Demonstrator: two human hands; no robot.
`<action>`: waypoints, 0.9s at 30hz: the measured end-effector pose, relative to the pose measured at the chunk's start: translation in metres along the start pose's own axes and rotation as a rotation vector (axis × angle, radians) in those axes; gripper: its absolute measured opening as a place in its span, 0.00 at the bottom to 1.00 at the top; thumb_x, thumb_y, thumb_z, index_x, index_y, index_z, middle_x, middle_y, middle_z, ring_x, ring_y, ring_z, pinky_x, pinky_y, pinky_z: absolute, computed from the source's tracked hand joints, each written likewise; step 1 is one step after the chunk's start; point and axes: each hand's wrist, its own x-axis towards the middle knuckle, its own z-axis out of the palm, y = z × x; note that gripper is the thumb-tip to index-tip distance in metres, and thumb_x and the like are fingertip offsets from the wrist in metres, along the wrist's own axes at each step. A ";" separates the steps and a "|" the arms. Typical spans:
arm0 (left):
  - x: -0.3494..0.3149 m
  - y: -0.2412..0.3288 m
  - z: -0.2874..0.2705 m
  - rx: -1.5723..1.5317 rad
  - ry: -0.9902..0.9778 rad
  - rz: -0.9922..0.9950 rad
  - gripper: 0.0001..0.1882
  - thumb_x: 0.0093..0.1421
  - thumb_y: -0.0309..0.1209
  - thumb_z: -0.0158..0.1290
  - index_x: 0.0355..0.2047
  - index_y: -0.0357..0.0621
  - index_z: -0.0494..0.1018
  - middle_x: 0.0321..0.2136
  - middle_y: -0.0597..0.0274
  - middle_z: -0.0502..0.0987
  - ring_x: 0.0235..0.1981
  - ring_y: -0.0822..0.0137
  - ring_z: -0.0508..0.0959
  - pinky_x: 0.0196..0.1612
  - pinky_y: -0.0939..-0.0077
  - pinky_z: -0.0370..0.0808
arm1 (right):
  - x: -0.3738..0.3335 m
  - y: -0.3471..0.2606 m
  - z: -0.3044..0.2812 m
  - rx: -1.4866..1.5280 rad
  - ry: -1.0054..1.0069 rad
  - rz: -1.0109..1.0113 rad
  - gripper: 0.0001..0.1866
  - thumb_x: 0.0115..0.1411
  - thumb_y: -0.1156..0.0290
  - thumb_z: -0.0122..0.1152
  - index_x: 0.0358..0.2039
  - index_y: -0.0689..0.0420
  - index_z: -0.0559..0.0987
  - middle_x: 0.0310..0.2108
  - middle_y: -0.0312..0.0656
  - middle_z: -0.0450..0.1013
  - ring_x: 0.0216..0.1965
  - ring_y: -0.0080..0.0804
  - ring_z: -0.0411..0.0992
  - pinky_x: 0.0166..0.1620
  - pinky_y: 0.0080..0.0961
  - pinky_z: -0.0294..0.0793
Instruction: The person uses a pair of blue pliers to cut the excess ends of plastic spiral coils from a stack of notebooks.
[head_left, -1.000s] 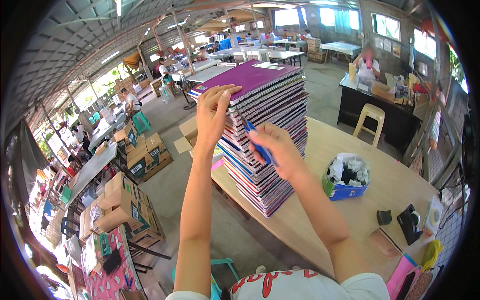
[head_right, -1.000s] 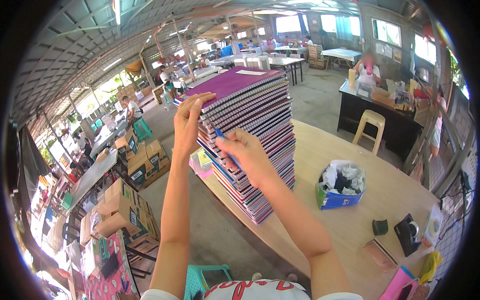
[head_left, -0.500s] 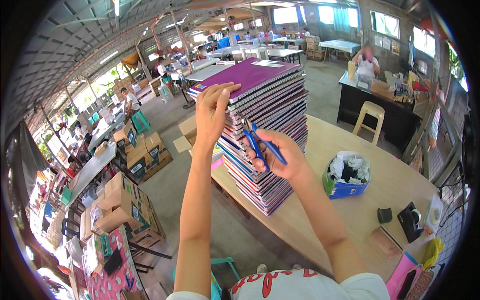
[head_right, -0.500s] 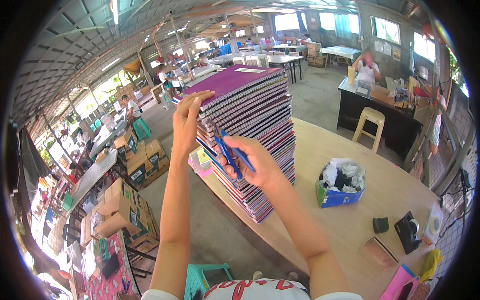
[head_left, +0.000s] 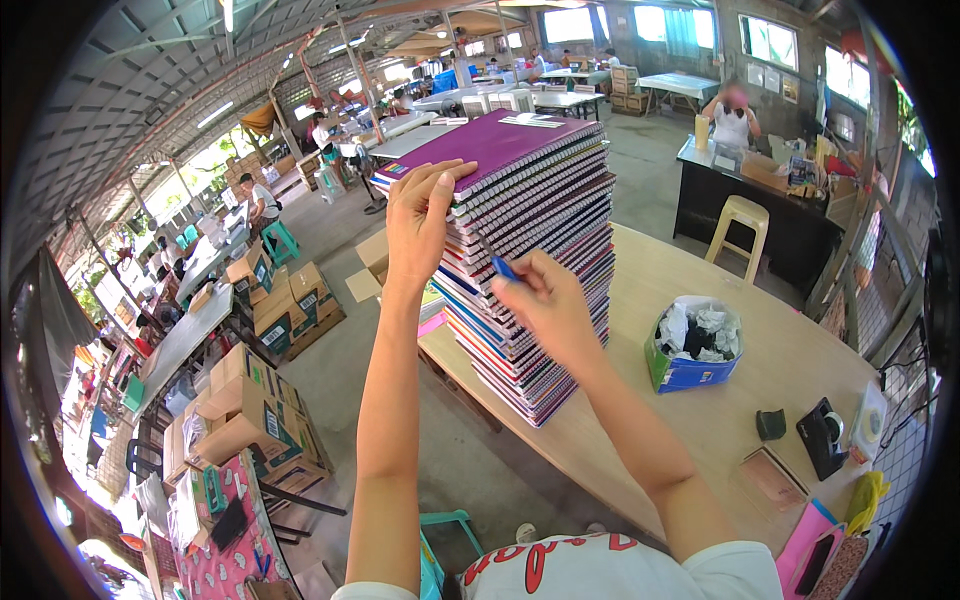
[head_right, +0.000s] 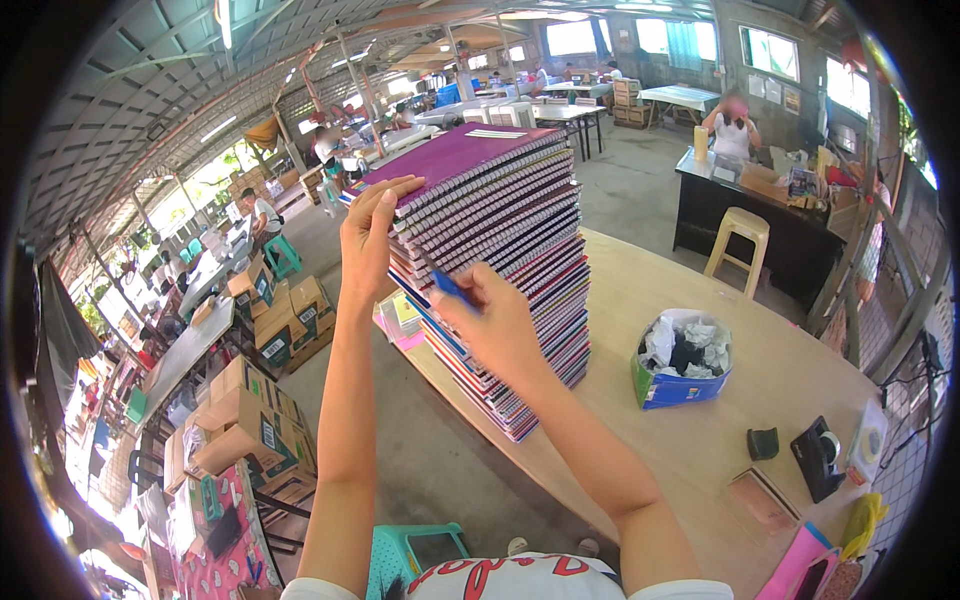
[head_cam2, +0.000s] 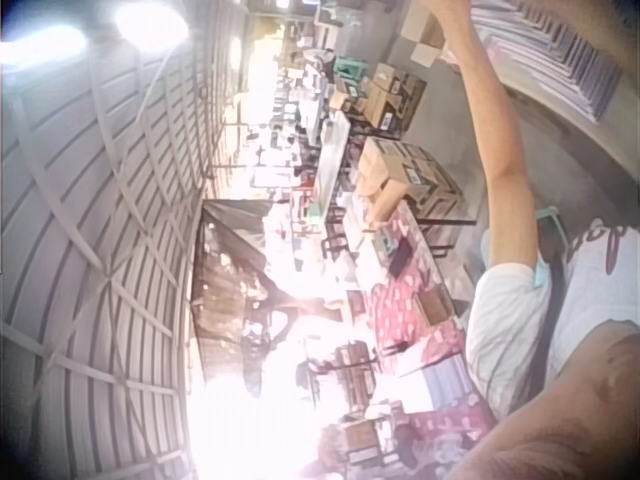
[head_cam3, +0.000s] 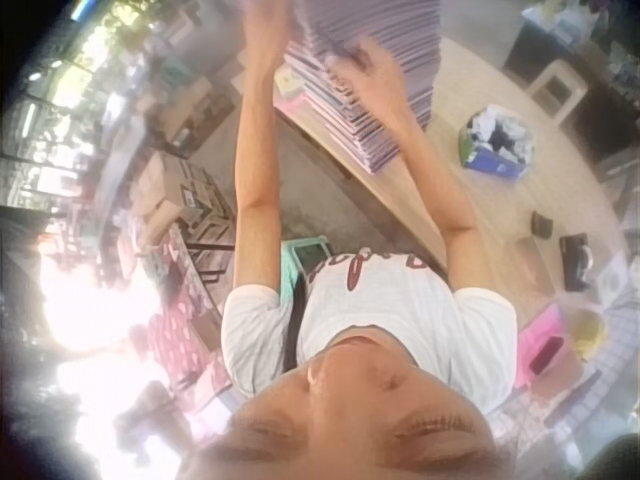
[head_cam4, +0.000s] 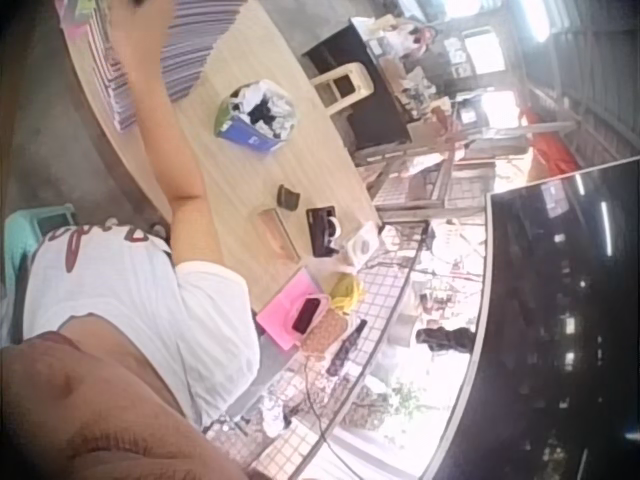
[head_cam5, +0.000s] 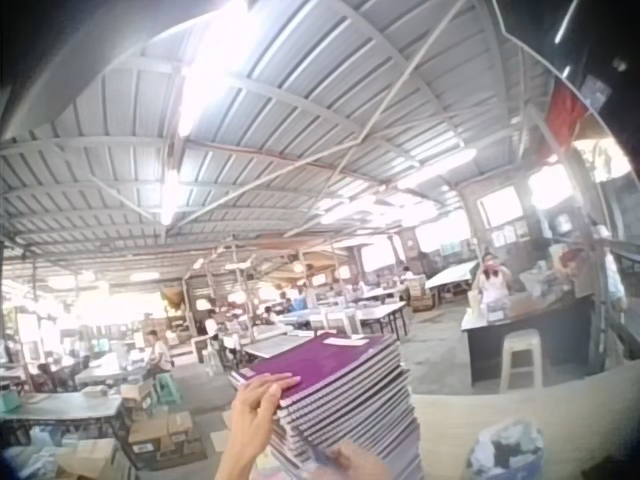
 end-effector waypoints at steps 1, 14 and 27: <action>0.000 -0.001 0.000 0.029 0.017 0.022 0.20 0.69 0.38 0.40 0.45 0.47 0.82 0.47 0.60 0.80 0.55 0.56 0.70 0.62 0.62 0.59 | 0.002 -0.001 -0.003 0.667 -0.187 0.467 0.17 0.59 0.64 0.65 0.39 0.65 0.73 0.33 0.46 0.74 0.31 0.35 0.73 0.34 0.31 0.72; 0.000 -0.001 0.001 -0.027 0.014 -0.030 0.20 0.69 0.38 0.40 0.45 0.47 0.82 0.47 0.61 0.80 0.54 0.57 0.70 0.62 0.62 0.59 | -0.015 0.011 0.008 -0.694 0.294 -0.418 0.20 0.54 0.66 0.70 0.41 0.64 0.73 0.33 0.47 0.72 0.29 0.32 0.71 0.30 0.26 0.70; -0.001 -0.002 0.001 0.008 0.009 -0.011 0.20 0.69 0.39 0.40 0.45 0.47 0.82 0.47 0.61 0.80 0.54 0.57 0.69 0.62 0.62 0.60 | -0.028 0.017 0.013 -0.680 0.256 -0.365 0.22 0.52 0.65 0.72 0.41 0.65 0.73 0.34 0.46 0.70 0.33 0.30 0.71 0.31 0.25 0.70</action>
